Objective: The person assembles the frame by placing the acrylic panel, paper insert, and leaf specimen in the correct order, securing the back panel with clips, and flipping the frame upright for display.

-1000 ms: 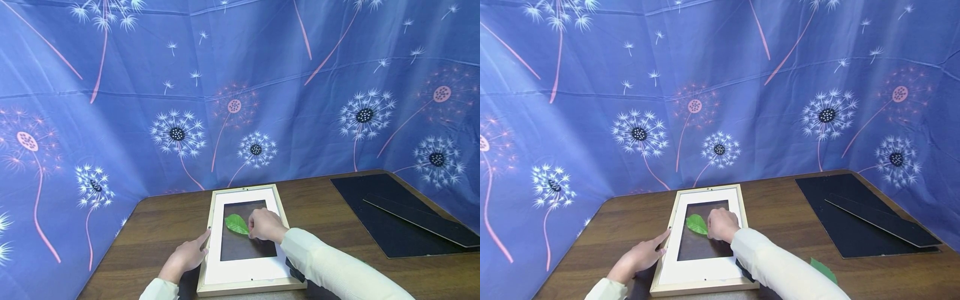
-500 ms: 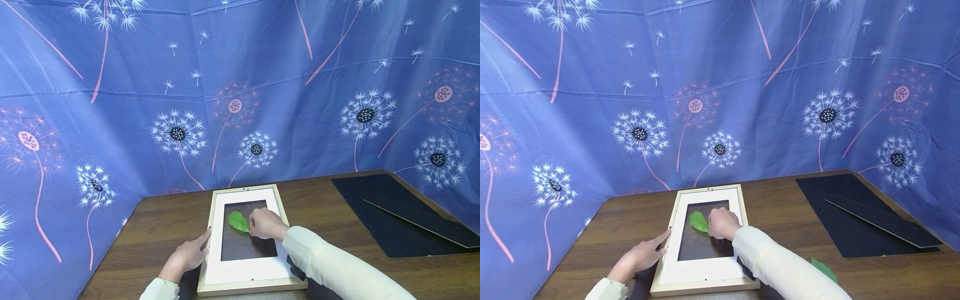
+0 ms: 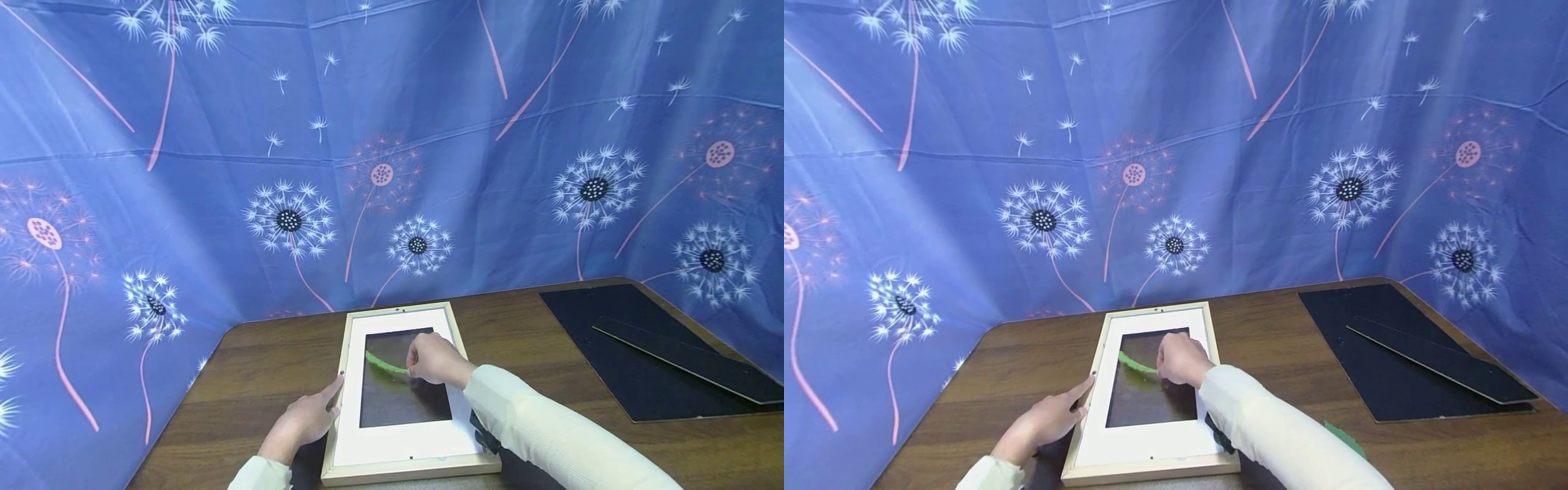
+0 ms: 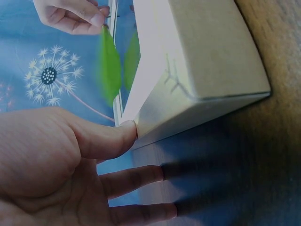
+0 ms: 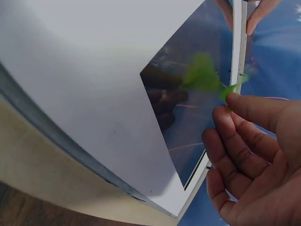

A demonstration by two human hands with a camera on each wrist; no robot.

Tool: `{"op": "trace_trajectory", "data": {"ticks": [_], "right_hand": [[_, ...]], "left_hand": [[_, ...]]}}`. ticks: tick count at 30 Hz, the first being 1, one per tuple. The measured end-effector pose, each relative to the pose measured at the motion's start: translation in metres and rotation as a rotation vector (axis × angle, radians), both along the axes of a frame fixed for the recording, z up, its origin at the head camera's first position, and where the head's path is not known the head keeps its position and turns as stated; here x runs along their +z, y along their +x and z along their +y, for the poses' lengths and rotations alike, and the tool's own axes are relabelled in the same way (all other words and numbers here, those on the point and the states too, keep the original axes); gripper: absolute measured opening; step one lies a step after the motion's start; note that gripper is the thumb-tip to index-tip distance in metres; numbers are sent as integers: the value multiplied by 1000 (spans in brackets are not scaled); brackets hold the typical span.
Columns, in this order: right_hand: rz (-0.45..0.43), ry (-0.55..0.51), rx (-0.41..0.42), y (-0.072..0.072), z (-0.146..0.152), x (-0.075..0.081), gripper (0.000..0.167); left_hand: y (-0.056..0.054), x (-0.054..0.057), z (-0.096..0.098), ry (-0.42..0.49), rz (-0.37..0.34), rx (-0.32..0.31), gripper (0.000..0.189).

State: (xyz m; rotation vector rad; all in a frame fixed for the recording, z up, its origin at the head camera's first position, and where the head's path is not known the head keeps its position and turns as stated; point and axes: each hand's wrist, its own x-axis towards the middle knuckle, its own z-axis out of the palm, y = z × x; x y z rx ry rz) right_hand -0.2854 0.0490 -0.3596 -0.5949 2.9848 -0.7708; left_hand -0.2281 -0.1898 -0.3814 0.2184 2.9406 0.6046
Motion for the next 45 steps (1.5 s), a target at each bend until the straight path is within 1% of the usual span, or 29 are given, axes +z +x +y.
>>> {"op": "trace_trajectory", "data": {"ticks": [4,10,17,22,28,33,38,42,45], "right_hand": [[4,5,-30,2,1,-2,21],[19,31,-67,4,3,-4,24],[22,37,-72,9,2,-5,30],[17,36,-70,9,4,-5,31],[-14,-4,-64,9,8,-3,27],[-36,-56,-41,10,14,0,21],[-64,-123,-15,8,22,3,16],[-109,-198,12,5,32,4,11],[-123,-240,39,4,40,6,6]], "left_hand": [[1,0,1,-3,2,-3,53],[2,0,4,15,-19,10,53],[3,0,6,20,-23,7,53],[3,1,7,16,-19,0,52],[3,0,6,3,-8,-10,53],[3,1,5,9,-17,-8,53],[3,4,4,13,-37,4,53],[3,5,2,13,-42,-3,53],[3,6,1,16,-41,-9,53]]}}
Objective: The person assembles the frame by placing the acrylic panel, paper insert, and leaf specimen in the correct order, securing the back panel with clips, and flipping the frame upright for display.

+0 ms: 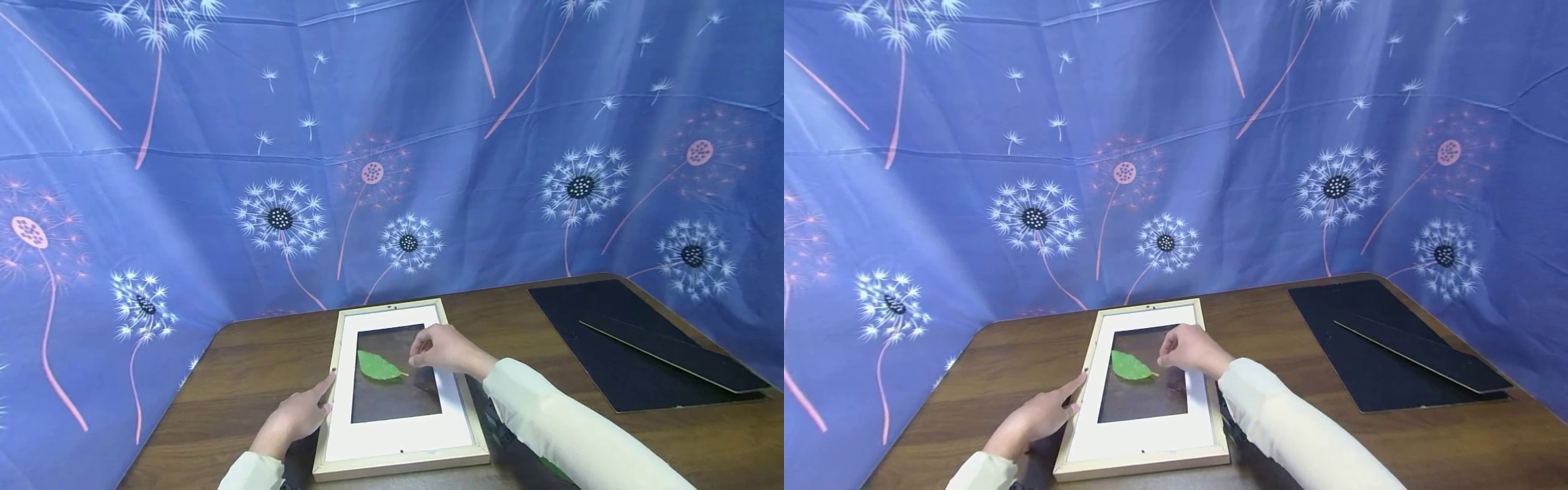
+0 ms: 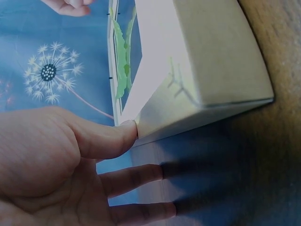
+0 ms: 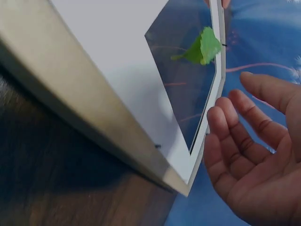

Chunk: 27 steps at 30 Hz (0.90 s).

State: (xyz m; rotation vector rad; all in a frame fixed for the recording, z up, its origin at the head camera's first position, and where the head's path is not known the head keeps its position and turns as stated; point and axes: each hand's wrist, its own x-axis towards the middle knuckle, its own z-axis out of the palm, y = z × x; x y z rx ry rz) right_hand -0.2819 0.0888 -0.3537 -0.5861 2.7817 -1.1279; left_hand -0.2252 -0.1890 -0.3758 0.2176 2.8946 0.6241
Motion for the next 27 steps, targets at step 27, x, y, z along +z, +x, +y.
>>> {"op": "trace_trajectory", "data": {"ticks": [27], "right_hand": [[-39,-151,2,21,73,10,19]], "left_hand": [[2,4,1,-4,-27,-3,54]]}}
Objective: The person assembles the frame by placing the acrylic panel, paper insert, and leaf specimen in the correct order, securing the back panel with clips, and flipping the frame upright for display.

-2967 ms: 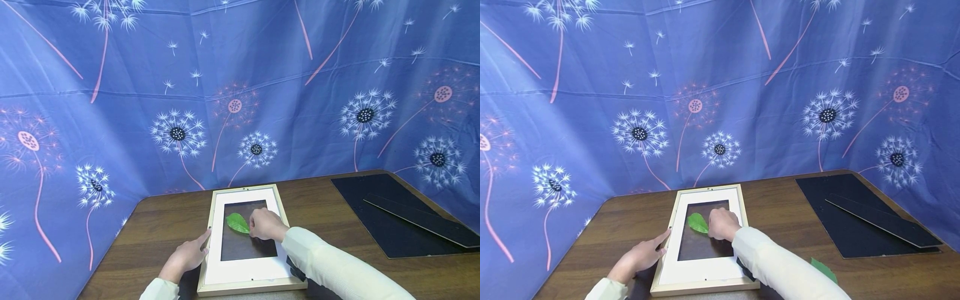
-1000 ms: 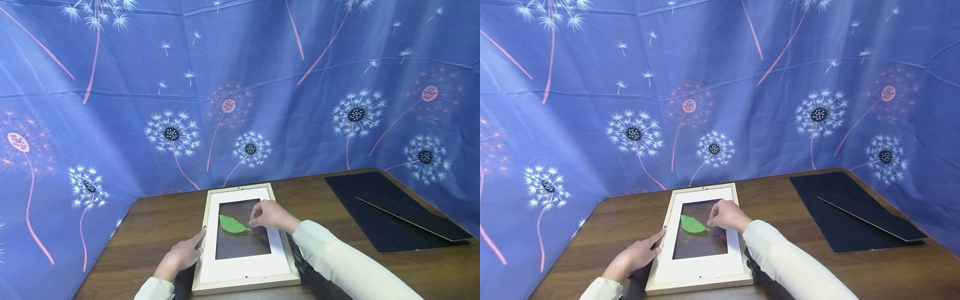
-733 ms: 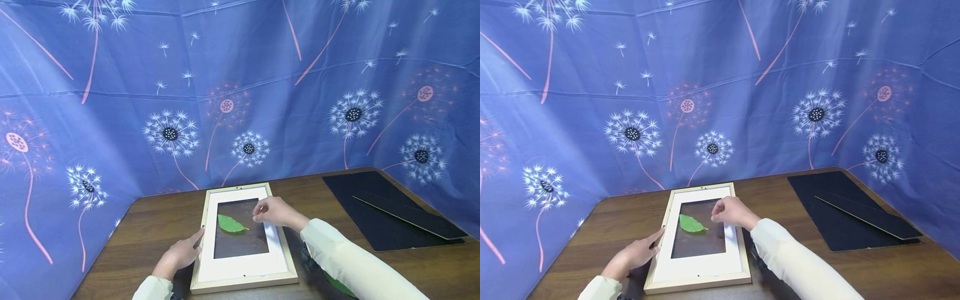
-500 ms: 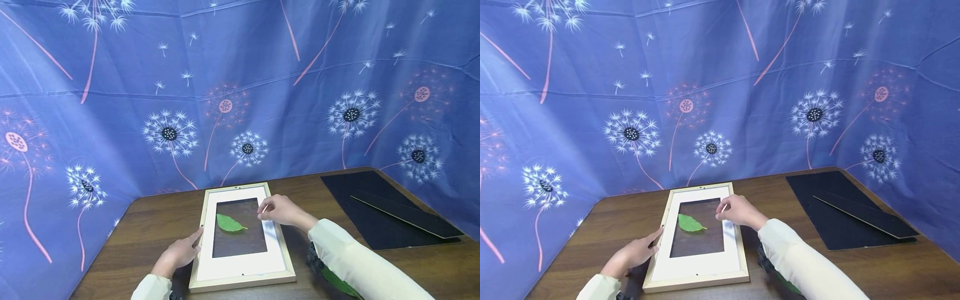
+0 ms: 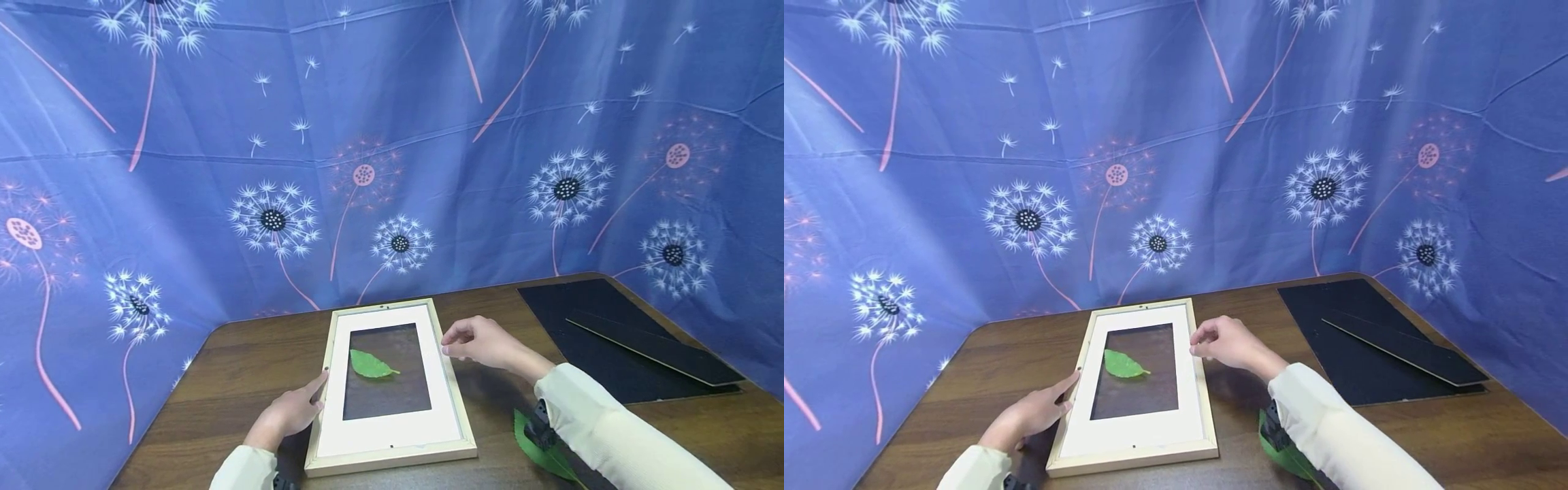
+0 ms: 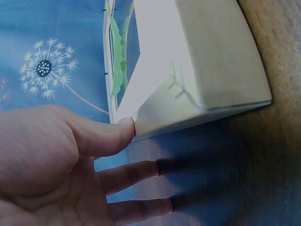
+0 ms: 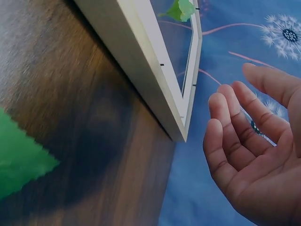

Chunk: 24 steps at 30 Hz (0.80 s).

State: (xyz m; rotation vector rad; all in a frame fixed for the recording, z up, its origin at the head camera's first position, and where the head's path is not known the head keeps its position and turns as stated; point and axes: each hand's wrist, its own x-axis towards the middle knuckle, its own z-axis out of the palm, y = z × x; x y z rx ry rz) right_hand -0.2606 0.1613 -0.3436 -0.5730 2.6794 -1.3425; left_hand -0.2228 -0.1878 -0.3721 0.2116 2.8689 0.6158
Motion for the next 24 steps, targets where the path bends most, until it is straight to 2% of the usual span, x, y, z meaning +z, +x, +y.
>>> {"op": "trace_trajectory", "data": {"ticks": [10,24], "right_hand": [[1,-15,0,15,29,3,21],[2,-15,21,35,76,-1,27]], "left_hand": [[-1,0,0,-6,-5,-4,54],[-1,-2,2,-4,-18,7,54]]}}
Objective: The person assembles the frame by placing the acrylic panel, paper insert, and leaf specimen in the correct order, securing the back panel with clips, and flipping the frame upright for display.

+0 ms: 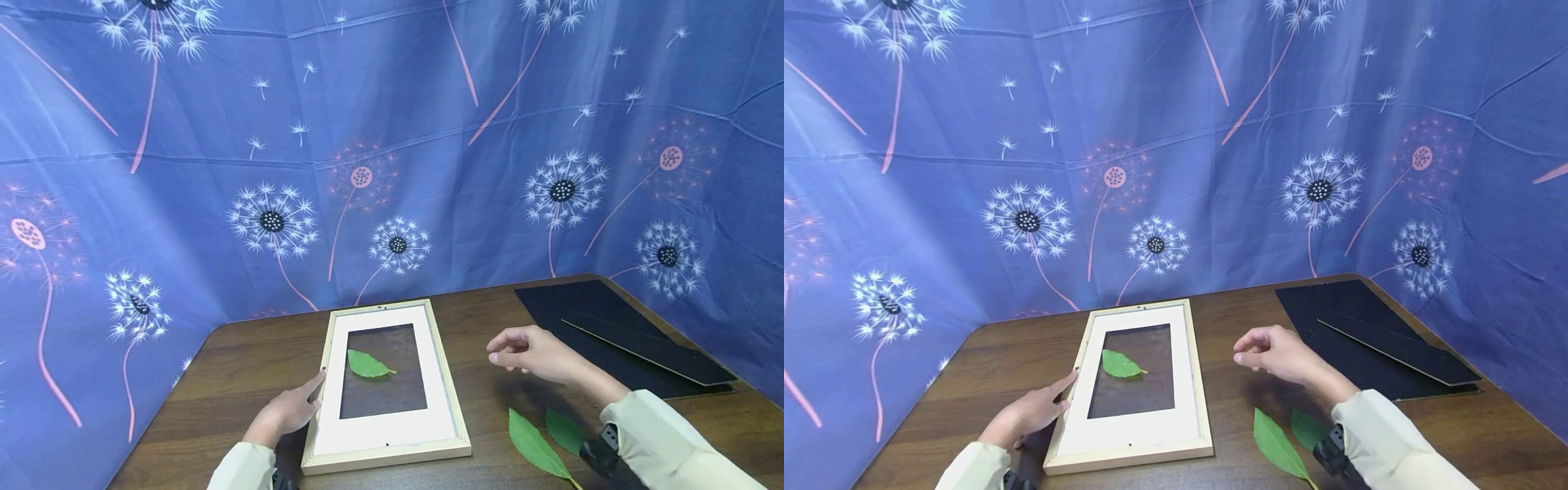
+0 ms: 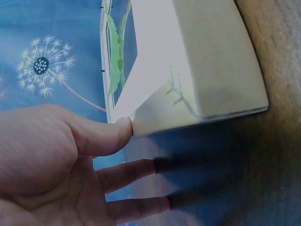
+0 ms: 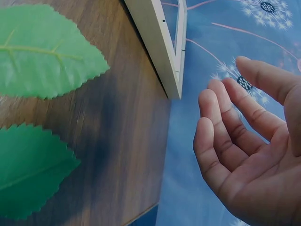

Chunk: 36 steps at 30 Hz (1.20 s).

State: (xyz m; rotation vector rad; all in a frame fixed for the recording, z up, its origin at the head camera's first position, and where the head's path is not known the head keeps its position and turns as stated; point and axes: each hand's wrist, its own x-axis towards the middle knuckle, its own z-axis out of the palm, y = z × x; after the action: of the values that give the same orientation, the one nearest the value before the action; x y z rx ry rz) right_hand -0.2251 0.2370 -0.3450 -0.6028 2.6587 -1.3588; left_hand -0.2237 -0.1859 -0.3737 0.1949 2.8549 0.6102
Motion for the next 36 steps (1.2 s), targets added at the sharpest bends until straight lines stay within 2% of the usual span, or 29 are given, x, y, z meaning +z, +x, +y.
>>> {"op": "trace_trajectory", "data": {"ticks": [16,27,36], "right_hand": [[-37,20,-16,23,38,-12,34],[-67,-24,47,38,55,-26,33],[-71,-50,68,50,62,-40,30]], "left_hand": [[1,-3,0,5,2,-1,54],[1,-1,2,-6,-2,16,54],[2,-2,2,-4,-1,17,54]]}}
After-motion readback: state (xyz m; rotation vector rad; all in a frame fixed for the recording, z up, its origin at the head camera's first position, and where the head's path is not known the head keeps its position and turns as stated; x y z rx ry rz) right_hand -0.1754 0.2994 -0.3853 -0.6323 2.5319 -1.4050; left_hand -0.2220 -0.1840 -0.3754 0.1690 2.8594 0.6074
